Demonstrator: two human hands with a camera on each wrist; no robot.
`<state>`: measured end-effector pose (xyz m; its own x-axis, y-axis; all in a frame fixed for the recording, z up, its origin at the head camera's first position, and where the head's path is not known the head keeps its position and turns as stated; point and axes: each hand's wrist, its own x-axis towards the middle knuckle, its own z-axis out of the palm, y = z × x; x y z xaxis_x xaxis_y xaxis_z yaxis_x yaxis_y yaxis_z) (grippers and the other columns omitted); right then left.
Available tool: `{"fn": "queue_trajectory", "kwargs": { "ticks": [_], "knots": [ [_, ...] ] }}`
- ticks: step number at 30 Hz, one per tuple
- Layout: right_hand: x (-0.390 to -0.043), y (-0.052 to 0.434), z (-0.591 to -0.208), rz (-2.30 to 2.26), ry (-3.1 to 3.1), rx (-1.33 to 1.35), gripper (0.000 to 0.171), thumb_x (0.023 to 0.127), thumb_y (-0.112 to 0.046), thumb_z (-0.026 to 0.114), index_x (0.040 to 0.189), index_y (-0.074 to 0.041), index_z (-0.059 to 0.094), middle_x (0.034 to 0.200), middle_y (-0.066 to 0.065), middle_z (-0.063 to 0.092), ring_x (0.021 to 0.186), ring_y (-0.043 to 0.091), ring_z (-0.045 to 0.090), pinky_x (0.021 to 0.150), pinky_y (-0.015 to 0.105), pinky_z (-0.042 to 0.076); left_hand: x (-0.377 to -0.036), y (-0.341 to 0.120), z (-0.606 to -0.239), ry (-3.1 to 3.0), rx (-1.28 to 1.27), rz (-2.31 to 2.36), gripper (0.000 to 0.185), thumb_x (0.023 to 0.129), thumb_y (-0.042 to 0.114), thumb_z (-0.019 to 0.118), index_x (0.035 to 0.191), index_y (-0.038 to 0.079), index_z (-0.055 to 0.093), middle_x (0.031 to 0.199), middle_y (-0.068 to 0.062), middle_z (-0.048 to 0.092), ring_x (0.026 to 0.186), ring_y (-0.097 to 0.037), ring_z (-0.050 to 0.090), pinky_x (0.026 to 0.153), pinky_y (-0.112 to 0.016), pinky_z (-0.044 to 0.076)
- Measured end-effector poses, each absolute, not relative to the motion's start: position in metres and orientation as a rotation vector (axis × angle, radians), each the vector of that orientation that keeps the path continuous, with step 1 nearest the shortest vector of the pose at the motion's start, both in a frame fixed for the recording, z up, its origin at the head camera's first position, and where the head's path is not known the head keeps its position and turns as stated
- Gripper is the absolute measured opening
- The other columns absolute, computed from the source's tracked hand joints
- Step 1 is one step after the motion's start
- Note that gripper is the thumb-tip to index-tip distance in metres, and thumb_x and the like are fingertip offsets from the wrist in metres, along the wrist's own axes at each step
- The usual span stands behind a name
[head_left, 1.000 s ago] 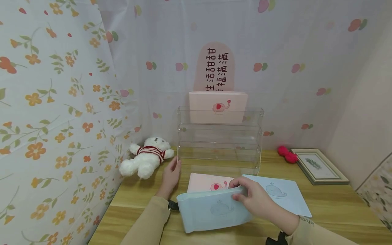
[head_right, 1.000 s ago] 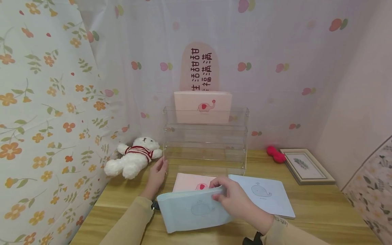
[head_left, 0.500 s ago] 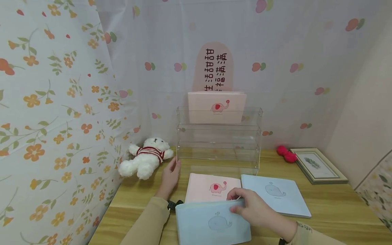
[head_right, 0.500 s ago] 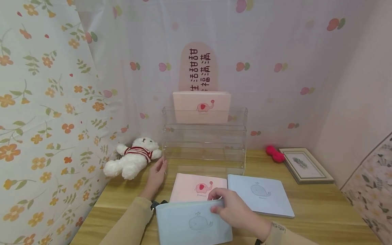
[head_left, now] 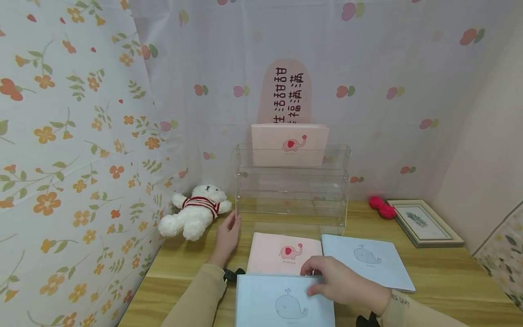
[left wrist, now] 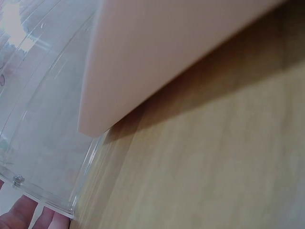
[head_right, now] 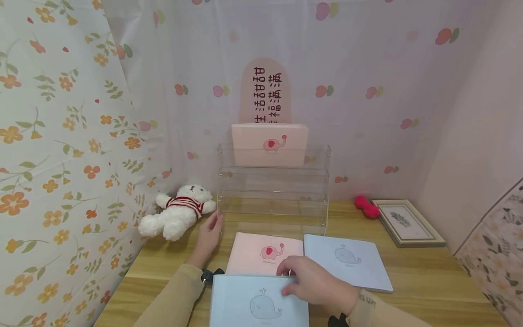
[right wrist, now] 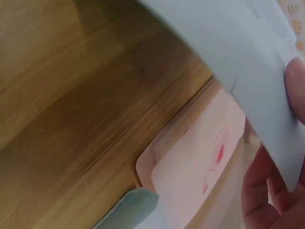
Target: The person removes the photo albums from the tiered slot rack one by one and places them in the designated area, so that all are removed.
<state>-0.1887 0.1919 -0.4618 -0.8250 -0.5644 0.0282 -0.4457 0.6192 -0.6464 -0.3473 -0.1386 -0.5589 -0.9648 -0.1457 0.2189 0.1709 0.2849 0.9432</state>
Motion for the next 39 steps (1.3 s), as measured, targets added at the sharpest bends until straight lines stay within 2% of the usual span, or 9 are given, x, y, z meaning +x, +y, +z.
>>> {"fn": "queue_trajectory", "kwargs": {
  "ticks": [4,6,8,11,13,23,32,35,39],
  "knots": [
    [-0.198,0.196,-0.465,-0.931,2.621,-0.827,0.032,0.085,-0.024,0.097,0.109,-0.025,0.075,0.098,-0.019,0.068,0.089,-0.002,0.056,0.083,0.024,0.056,-0.347,-0.139,-0.56,-2.269,-0.045,-1.715,0.05,0.113,0.037,0.064,0.153,0.007,0.065,0.148,-0.022,0.071,0.139,-0.041,0.065,0.116,-0.061,0.053],
    [-0.202,0.196,-0.465,-0.897,2.604,-0.796,0.033,0.085,-0.026,0.097,0.11,-0.026,0.076,0.099,-0.019,0.069,0.09,0.0,0.057,0.085,0.024,0.058,-0.353,-0.142,-0.57,-2.241,-0.088,-1.682,0.051,0.112,0.042,0.064,0.151,0.009,0.067,0.144,-0.02,0.073,0.133,-0.037,0.069,0.11,-0.053,0.059],
    [-0.204,0.195,-0.465,-0.868,2.59,-0.761,0.033,0.085,-0.027,0.097,0.11,-0.026,0.077,0.1,-0.018,0.07,0.09,0.002,0.058,0.086,0.025,0.059,-0.354,-0.142,-0.572,-2.211,-0.117,-1.66,0.054,0.111,0.048,0.064,0.148,0.009,0.07,0.14,-0.021,0.076,0.128,-0.036,0.072,0.105,-0.052,0.061],
    [-0.207,0.192,-0.466,-0.839,2.58,-0.729,0.032,0.084,-0.026,0.098,0.109,-0.025,0.078,0.099,-0.017,0.07,0.09,0.004,0.058,0.087,0.026,0.059,-0.355,-0.141,-0.573,-2.195,-0.131,-1.659,0.057,0.11,0.051,0.064,0.148,0.009,0.071,0.138,-0.022,0.076,0.127,-0.038,0.072,0.105,-0.055,0.06],
    [-0.207,0.191,-0.468,-0.825,2.579,-0.716,0.031,0.084,-0.025,0.098,0.109,-0.024,0.079,0.099,-0.017,0.071,0.09,0.004,0.059,0.087,0.027,0.06,-0.35,-0.138,-0.565,-2.22,-0.103,-1.653,0.059,0.11,0.052,0.063,0.148,0.008,0.07,0.139,-0.024,0.075,0.129,-0.043,0.07,0.109,-0.061,0.057],
    [-0.209,0.189,-0.477,-0.747,2.587,-0.674,0.03,0.084,-0.027,0.098,0.11,-0.024,0.083,0.098,-0.016,0.075,0.085,0.005,0.059,0.084,0.028,0.06,-0.35,-0.137,-0.561,-2.261,-0.04,-1.706,0.045,0.112,0.028,0.066,0.152,0.006,0.066,0.145,-0.02,0.073,0.137,-0.039,0.066,0.119,-0.058,0.051],
    [-0.211,0.189,-0.484,-0.674,2.603,-0.664,0.03,0.085,-0.032,0.097,0.109,-0.029,0.08,0.1,-0.015,0.075,0.086,0.006,0.059,0.087,0.031,0.062,-0.35,-0.139,-0.564,-2.263,-0.039,-1.712,0.046,0.113,0.03,0.065,0.152,0.006,0.066,0.148,-0.02,0.071,0.14,-0.04,0.065,0.12,-0.058,0.051],
    [-0.212,0.189,-0.482,-0.643,2.615,-0.677,0.028,0.086,-0.033,0.096,0.107,-0.03,0.079,0.095,-0.017,0.073,0.083,0.005,0.059,0.084,0.029,0.06,-0.35,-0.14,-0.564,-2.265,-0.047,-1.714,0.047,0.113,0.031,0.064,0.153,0.006,0.065,0.148,-0.02,0.071,0.14,-0.04,0.065,0.12,-0.059,0.051],
    [-0.214,0.188,-0.472,-0.656,2.64,-0.72,0.022,0.089,-0.031,0.093,0.105,-0.026,0.08,0.091,-0.017,0.071,0.079,0.005,0.059,0.075,0.025,0.055,-0.35,-0.14,-0.563,-2.25,-0.059,-1.727,0.046,0.113,0.029,0.065,0.152,0.006,0.065,0.148,-0.021,0.071,0.14,-0.04,0.065,0.12,-0.059,0.051]
  ]
}}
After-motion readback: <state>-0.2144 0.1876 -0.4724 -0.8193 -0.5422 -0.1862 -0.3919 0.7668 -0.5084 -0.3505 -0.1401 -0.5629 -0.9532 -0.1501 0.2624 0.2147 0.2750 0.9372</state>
